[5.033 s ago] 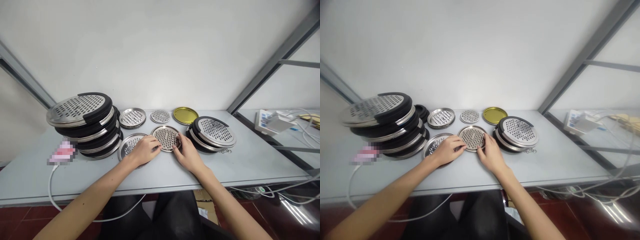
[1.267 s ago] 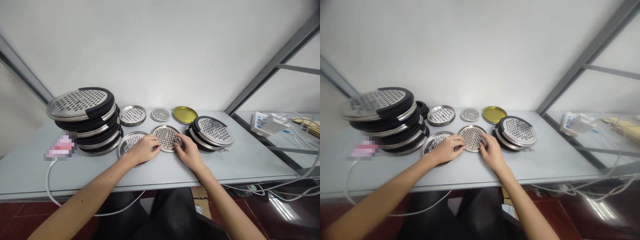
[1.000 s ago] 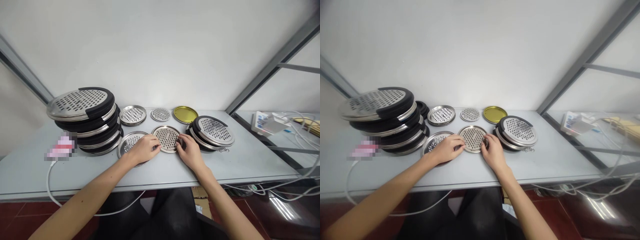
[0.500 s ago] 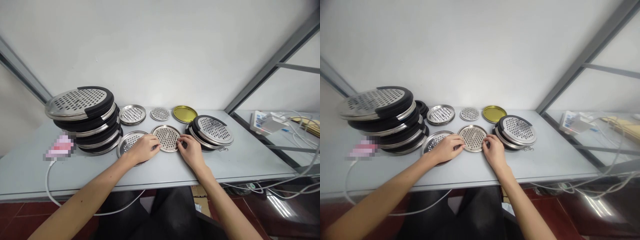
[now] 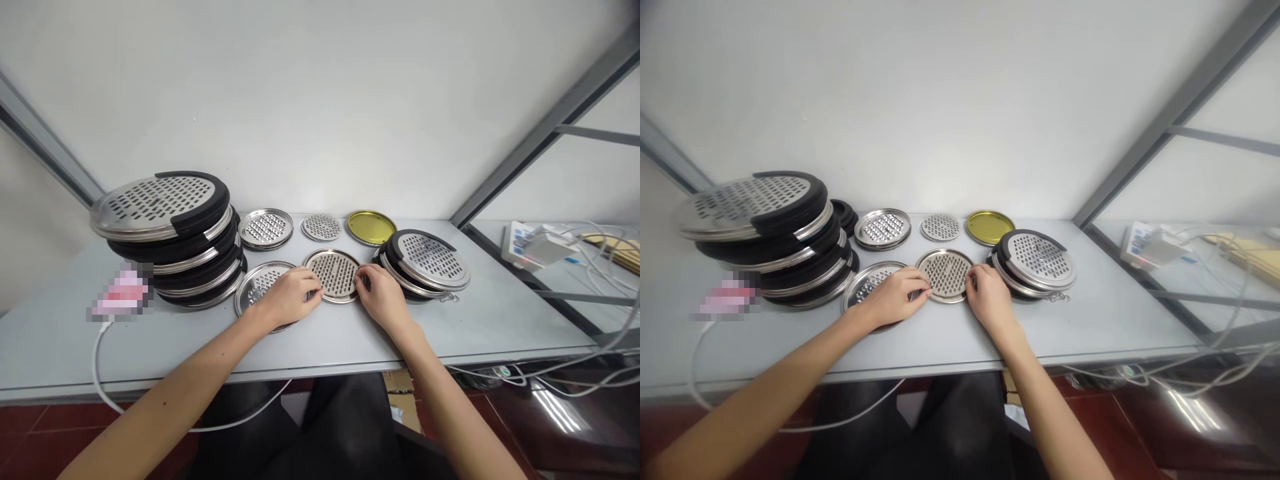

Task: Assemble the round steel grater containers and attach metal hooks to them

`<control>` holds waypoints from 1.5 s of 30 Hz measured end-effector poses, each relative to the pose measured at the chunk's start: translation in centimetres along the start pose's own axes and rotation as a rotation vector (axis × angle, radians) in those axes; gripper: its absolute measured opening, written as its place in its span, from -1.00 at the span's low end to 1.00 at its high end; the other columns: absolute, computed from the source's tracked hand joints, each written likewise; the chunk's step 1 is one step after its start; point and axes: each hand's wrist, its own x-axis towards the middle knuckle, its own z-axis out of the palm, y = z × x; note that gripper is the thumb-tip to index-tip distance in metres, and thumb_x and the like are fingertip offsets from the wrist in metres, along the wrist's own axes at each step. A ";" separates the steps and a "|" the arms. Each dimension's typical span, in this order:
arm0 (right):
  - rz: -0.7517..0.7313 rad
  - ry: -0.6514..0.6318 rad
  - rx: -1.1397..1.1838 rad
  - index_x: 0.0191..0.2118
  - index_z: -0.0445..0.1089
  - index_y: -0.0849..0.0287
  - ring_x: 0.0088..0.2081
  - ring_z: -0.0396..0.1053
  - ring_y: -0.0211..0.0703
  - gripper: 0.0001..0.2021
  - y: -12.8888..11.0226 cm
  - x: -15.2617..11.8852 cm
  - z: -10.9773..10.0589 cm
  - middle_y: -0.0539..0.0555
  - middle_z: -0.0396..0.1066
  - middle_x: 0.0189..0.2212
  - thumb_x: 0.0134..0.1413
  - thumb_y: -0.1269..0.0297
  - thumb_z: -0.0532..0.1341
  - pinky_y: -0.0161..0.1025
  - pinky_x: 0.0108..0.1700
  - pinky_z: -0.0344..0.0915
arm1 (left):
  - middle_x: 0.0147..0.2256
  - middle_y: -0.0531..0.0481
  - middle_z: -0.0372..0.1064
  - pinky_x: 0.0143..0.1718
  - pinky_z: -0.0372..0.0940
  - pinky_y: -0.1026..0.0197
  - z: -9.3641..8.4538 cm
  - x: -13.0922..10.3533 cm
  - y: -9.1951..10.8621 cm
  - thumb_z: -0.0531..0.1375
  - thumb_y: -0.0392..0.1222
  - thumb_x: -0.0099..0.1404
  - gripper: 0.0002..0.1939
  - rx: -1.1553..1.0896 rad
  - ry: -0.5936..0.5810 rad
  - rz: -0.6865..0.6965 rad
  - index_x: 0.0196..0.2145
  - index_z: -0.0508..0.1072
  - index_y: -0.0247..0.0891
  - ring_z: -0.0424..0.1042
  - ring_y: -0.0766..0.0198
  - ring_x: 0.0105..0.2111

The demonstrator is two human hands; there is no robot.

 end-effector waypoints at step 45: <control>-0.023 -0.044 -0.277 -0.31 0.38 0.14 -0.20 0.34 0.06 -0.87 -0.8 0.4 0.2 0.16 0.48 -0.32 0.19 0.40 0.10 -0.15 -0.31 0.17 | -0.22 -0.07 0.41 -0.05 0.32 0.07 -0.3 -0.1 0.2 0.20 -0.28 0.25 -0.90 0.025 0.005 0.002 -0.35 0.55 -0.24 0.39 0.15 -0.16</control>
